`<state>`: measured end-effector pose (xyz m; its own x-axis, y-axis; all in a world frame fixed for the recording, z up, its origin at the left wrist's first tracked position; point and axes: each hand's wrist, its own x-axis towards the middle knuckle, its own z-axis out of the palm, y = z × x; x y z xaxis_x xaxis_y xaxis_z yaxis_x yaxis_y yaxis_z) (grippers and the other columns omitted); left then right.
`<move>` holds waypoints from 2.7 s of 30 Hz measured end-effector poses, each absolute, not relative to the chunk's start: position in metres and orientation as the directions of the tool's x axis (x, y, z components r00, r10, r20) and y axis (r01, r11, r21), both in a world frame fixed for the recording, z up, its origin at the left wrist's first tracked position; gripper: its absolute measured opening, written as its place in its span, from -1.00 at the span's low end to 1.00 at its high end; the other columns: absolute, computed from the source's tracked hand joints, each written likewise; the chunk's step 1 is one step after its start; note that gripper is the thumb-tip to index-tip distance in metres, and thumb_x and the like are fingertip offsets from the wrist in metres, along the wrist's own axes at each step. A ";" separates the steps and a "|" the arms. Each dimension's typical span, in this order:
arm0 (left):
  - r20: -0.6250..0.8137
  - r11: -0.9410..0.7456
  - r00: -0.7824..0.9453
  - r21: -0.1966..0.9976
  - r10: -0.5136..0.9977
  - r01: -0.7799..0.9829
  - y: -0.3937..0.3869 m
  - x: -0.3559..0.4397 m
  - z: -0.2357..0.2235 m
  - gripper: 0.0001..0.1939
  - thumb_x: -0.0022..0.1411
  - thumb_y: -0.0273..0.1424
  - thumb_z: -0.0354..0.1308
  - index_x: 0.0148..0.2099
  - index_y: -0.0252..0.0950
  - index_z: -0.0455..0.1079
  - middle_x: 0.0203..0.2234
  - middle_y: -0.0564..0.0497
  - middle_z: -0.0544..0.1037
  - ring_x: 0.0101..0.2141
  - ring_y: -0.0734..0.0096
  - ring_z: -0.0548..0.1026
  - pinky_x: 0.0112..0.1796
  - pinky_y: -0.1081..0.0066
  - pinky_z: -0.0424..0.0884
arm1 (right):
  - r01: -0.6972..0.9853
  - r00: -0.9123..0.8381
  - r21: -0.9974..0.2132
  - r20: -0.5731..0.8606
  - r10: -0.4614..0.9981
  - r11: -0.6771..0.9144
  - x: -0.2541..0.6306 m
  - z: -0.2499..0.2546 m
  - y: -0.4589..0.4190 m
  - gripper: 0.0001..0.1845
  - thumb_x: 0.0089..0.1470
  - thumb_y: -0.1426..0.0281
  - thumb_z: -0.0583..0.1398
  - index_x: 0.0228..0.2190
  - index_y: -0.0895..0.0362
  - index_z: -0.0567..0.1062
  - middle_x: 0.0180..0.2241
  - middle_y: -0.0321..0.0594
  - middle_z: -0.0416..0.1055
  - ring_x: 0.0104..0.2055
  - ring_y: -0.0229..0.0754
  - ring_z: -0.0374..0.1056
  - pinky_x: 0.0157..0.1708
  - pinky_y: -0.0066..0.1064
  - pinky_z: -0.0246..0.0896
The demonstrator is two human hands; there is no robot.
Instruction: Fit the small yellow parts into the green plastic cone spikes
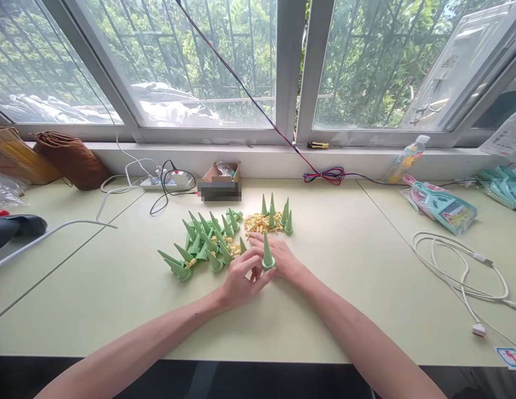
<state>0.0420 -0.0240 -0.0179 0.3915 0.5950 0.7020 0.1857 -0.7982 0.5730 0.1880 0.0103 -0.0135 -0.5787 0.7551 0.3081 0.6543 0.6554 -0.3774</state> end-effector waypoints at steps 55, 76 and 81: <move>0.673 -0.757 0.365 0.631 0.643 0.171 -0.024 0.041 -0.019 -0.69 0.19 -0.50 0.19 -0.47 -0.28 0.10 -0.39 -0.01 0.50 -0.59 0.65 0.24 -0.60 0.56 0.21 | 0.728 -0.447 -0.412 0.321 0.835 0.548 0.190 -0.034 0.011 -0.88 0.09 0.48 0.12 -0.39 0.09 0.22 -0.37 -0.28 0.15 -0.48 -0.28 0.06 -0.56 -0.48 -0.12; 0.546 -0.609 0.326 0.782 0.772 0.131 -0.026 0.041 -0.023 -0.69 0.23 -0.46 0.19 -0.06 -0.19 0.13 -0.60 0.26 0.30 -0.70 0.67 0.26 -0.62 0.62 0.21 | 0.538 -0.295 -0.662 0.432 0.852 0.522 0.203 -0.019 0.010 -0.86 0.19 0.56 0.06 -0.32 0.11 0.38 -0.25 -0.18 0.25 -0.35 -0.21 0.30 -0.38 -0.34 0.31; 0.516 -0.575 0.320 0.808 0.795 0.127 -0.025 0.040 -0.025 -0.67 0.25 -0.42 0.19 0.00 -0.20 0.15 -0.38 0.12 0.43 -0.67 0.70 0.31 -0.63 0.61 0.23 | 0.492 -0.291 -0.684 0.454 0.842 0.539 0.203 -0.010 0.006 -0.80 0.19 0.59 0.01 -0.33 0.10 0.35 -0.28 -0.19 0.25 -0.31 -0.18 0.32 -0.33 -0.32 0.35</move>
<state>0.0402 -0.0251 -0.0251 0.3196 0.7949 0.5157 0.1270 -0.5753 0.8080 0.2026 0.0061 -0.0098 -0.2909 0.8419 0.4544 0.4916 0.5390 -0.6840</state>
